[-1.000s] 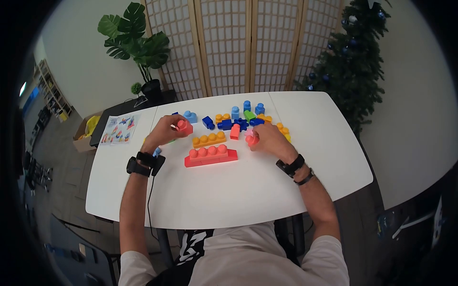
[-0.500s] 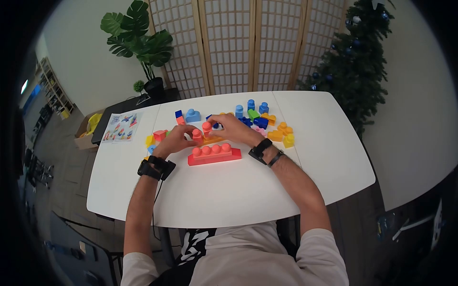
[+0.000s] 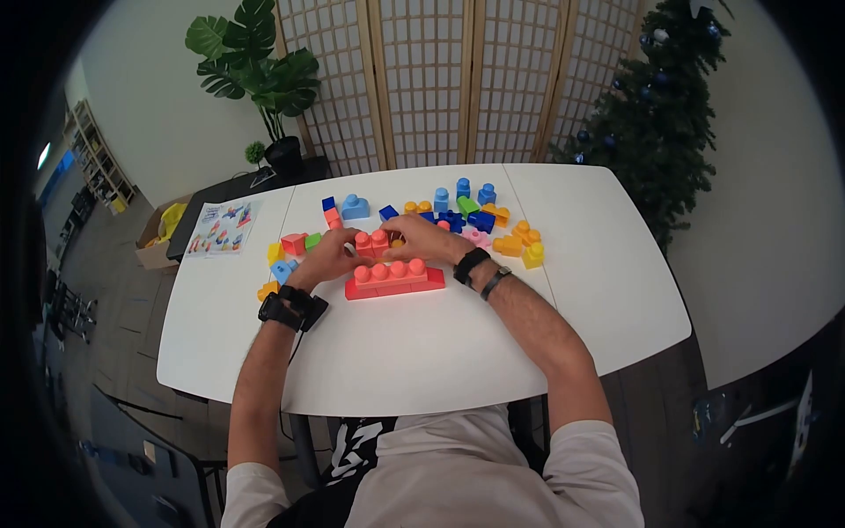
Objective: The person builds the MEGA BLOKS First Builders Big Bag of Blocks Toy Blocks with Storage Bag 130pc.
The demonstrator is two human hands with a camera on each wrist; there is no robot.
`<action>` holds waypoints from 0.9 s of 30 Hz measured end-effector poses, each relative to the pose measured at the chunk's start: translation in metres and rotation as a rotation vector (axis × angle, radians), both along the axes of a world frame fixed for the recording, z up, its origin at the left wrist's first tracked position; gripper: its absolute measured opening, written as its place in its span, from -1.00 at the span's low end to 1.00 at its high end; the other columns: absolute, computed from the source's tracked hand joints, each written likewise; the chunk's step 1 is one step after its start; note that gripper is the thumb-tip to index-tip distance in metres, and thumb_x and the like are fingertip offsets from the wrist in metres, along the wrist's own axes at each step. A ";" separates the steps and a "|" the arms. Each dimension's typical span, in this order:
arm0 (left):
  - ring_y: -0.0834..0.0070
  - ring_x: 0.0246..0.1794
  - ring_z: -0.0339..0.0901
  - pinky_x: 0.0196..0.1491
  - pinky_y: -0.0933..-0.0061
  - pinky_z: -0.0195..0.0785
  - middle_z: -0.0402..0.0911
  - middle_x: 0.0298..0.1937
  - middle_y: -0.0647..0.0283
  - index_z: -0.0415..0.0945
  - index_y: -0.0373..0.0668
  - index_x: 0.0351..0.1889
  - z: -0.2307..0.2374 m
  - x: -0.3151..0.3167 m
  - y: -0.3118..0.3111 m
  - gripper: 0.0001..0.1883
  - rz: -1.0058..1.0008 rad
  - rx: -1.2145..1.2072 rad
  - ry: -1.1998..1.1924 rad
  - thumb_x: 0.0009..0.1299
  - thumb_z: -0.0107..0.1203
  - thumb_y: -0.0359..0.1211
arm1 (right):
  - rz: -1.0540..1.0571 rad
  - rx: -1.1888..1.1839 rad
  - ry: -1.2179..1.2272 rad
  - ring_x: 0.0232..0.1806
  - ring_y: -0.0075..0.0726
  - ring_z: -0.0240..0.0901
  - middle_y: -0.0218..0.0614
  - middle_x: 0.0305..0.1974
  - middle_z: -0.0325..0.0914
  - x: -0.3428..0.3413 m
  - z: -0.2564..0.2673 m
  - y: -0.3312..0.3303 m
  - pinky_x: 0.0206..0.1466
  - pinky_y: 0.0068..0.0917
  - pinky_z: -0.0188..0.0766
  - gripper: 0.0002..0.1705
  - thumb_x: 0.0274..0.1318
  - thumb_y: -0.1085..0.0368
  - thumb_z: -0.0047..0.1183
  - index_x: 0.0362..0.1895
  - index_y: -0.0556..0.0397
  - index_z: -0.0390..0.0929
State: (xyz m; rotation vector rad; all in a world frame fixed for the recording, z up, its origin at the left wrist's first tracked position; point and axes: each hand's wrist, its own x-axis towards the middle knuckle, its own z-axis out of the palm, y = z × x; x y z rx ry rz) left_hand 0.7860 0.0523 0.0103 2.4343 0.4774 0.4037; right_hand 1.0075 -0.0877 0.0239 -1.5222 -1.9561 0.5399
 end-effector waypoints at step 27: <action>0.26 -0.24 0.69 -0.07 0.29 0.55 0.79 -0.21 0.06 0.72 -0.33 -0.02 -0.005 0.005 0.006 -0.55 -0.104 -0.018 -0.042 0.24 0.62 -0.29 | 0.003 0.016 0.032 -0.21 -0.25 0.51 -0.19 -0.26 0.67 -0.001 -0.012 0.010 -0.09 -0.28 0.45 -0.40 0.01 0.04 0.62 -0.10 0.27 0.67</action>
